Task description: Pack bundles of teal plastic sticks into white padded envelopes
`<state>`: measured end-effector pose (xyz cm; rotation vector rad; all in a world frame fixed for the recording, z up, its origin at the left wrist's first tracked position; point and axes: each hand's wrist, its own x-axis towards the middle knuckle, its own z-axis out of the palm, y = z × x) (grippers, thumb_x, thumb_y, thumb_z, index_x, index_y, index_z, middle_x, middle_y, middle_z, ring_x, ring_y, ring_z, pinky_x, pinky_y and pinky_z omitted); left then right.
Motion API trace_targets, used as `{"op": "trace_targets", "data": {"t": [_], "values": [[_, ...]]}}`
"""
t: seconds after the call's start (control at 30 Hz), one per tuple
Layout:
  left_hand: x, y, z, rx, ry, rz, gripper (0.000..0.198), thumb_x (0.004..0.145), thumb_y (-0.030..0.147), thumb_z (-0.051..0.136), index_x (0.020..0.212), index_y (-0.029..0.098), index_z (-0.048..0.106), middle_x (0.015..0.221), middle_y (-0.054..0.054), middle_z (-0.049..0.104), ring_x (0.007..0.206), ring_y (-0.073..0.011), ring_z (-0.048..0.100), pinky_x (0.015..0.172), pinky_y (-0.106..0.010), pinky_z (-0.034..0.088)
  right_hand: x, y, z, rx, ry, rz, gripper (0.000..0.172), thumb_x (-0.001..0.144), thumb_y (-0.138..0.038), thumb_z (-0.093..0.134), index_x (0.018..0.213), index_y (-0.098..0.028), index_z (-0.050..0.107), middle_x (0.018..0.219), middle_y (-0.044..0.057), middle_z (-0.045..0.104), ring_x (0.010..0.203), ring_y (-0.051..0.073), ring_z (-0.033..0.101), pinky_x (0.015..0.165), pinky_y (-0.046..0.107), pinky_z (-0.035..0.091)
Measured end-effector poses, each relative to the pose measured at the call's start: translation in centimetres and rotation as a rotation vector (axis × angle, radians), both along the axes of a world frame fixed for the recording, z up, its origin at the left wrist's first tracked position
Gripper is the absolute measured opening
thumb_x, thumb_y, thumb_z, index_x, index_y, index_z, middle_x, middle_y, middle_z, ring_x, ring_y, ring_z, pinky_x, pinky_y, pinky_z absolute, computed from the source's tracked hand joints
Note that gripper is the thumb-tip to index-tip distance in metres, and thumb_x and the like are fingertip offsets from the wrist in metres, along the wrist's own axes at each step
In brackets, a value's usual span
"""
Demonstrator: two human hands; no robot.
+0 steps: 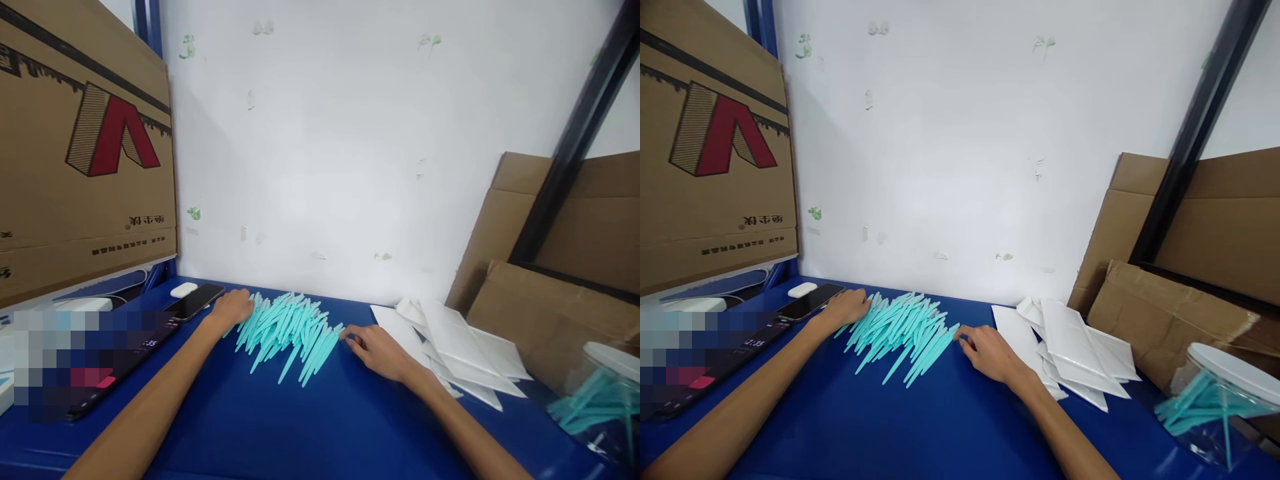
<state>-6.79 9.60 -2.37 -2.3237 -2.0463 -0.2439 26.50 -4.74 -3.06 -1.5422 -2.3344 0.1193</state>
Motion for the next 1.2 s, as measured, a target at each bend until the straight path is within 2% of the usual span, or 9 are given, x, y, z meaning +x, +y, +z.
{"op": "trace_targets", "data": {"t": [0.3,0.53,0.8,1.03,1.2], "values": [[0.9,-0.5,-0.1,0.007,0.005,-0.007,0.059,0.091,0.043,0.023,0.108,0.005,0.065,0.11,-0.027,0.066,0.103,-0.0391,0.063,0.081,-0.048,0.047,0.3,0.1,-0.1,0.018,0.011,0.017,0.031,0.096,-0.028,0.035,0.107,-0.026,0.064,0.068,-0.001,0.064,0.063,0.017,0.059,0.065,0.026,0.037],[1.6,-0.6,-0.8,-0.012,-0.04,-0.04,0.07,0.092,0.052,0.015,0.121,0.003,0.055,0.11,-0.028,0.065,0.101,-0.0397,0.063,0.079,-0.047,0.047,0.0,-0.1,0.1,0.007,0.013,0.003,0.031,0.097,-0.029,0.036,0.108,-0.025,0.064,0.066,-0.001,0.063,0.06,0.016,0.057,0.063,0.026,0.036],[2.7,-1.1,-1.0,-0.015,-0.053,-0.112,0.068,0.092,0.054,0.012,0.122,0.008,0.053,0.111,-0.023,0.066,0.1,-0.037,0.063,0.078,-0.045,0.047,0.0,-0.2,0.0,0.005,0.023,0.009,0.031,0.098,-0.033,0.034,0.11,-0.025,0.062,0.069,0.0,0.063,0.064,0.017,0.058,0.064,0.027,0.038],[3.1,-1.4,-0.8,0.004,-0.045,-0.128,0.064,0.093,0.05,0.013,0.113,0.009,0.058,0.104,-0.023,0.067,0.095,-0.0369,0.065,0.075,-0.046,0.048,-0.6,-0.1,-0.5,0.062,0.08,0.046,0.031,0.1,-0.039,0.033,0.097,-0.023,0.06,0.09,0.003,0.064,0.078,0.017,0.058,0.075,0.031,0.043],[3.5,-1.7,-0.8,0.021,-0.04,-0.132,0.064,0.094,0.049,0.013,0.112,0.008,0.059,0.102,-0.023,0.068,0.095,-0.0369,0.065,0.075,-0.045,0.048,-1.2,-0.2,-1.0,0.084,0.082,0.096,0.029,0.1,-0.041,0.036,0.1,-0.024,0.06,0.098,0.003,0.061,0.085,0.018,0.057,0.084,0.035,0.043]]}}
